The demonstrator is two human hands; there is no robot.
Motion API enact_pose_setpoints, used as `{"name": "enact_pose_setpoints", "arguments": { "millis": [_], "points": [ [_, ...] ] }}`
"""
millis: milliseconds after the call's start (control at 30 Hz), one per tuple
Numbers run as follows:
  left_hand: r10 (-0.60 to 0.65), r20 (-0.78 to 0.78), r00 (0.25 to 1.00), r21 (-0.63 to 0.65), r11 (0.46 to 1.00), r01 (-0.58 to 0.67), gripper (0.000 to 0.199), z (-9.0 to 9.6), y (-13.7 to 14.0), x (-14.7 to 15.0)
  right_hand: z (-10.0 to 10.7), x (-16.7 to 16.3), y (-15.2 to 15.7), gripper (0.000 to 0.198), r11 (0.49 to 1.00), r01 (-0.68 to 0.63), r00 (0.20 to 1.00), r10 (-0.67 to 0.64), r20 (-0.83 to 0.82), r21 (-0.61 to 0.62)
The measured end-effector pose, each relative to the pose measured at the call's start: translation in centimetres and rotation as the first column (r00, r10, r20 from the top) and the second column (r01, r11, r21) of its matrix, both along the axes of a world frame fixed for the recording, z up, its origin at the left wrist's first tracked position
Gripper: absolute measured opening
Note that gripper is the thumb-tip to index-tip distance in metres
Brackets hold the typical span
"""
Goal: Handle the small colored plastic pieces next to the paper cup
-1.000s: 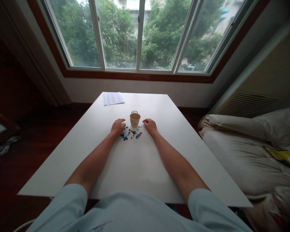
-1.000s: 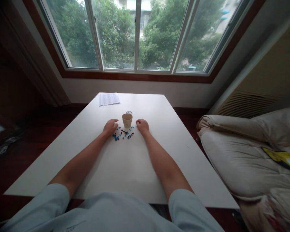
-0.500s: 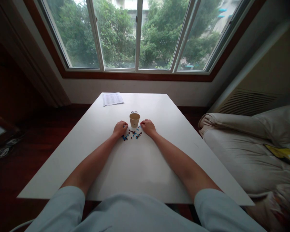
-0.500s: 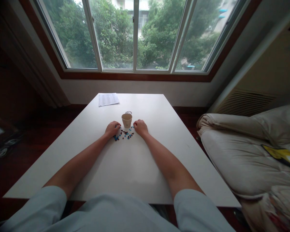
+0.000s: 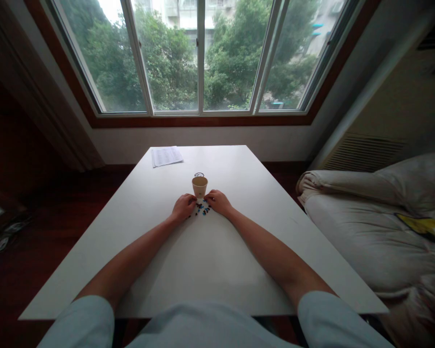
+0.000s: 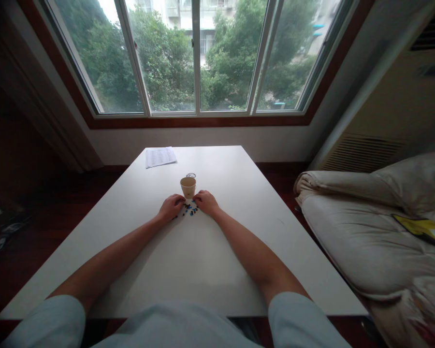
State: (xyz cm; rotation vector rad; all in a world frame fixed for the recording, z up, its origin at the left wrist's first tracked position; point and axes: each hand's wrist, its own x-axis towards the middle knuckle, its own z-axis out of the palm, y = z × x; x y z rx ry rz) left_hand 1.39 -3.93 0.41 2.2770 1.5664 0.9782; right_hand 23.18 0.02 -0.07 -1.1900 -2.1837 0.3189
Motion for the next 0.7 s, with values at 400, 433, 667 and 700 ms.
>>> {"name": "enact_pose_setpoints", "arguments": {
  "millis": [400,433,667,700],
  "points": [
    [-0.249,-0.189,0.95,-0.032,0.968,0.248,0.044,1.3,-2.9,1.1,0.3,0.1,-0.1,0.026,0.982,-0.001,0.954,-0.055,-0.294,-0.188],
    [-0.253,-0.205,0.946,-0.028,0.967,0.252,0.046,1.3,-3.0,1.5,0.3,0.2,-0.1,0.026,0.982,0.015,0.944,-0.075,-0.32,-0.188],
    [-0.294,-0.3,0.908,0.012,0.95,0.312,0.052,1.4,-3.2,3.4,0.8,0.4,-0.4,0.028,0.983,0.079,0.885,-0.147,-0.442,-0.168],
    [-0.305,-0.31,0.9,0.022,0.944,0.328,0.05,1.3,-3.1,3.5,0.8,0.4,-0.4,0.028,0.982,0.086,0.883,-0.155,-0.443,-0.171]
  ]
}}
